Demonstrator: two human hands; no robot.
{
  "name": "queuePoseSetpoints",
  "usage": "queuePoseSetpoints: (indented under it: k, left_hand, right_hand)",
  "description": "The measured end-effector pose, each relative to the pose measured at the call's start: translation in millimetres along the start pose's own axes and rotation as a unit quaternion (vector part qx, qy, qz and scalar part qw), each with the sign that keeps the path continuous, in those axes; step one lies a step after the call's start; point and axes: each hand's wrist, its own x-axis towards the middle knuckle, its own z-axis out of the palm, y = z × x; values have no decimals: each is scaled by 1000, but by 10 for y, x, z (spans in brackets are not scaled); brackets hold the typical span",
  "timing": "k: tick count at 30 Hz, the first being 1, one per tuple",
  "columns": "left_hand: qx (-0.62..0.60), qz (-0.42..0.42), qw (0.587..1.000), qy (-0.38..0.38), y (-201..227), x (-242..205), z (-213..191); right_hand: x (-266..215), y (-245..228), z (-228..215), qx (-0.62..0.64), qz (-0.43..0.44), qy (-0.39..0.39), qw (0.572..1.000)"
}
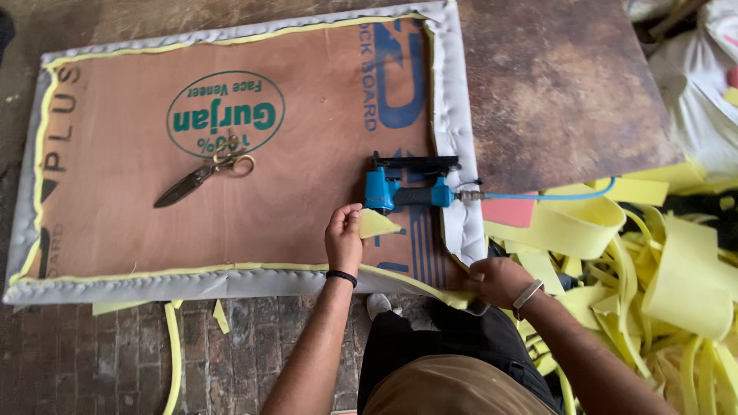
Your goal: The person staples a white fabric cover onto a rectangular wooden board using a pneumatic staple gun, then trims excess fabric and foam with scissors. The person flips the board to reveal a finished tufted fabric surface.
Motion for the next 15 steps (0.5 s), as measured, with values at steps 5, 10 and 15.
queuePoseSetpoints:
  k: [5,10,15]
  left_hand:
    - [-42,94,994,33,139,64,-100]
    - [-17,51,978,202,-33,-162,64]
    - [-101,89,870,475,-679,-792,561]
  right_hand:
    - [524,-640,-661,-16,-257,230,939]
    - [1197,-948,-1073,-231,-370,107,894]
    - [1618,-1026,-1400,-209,-502,76,836]
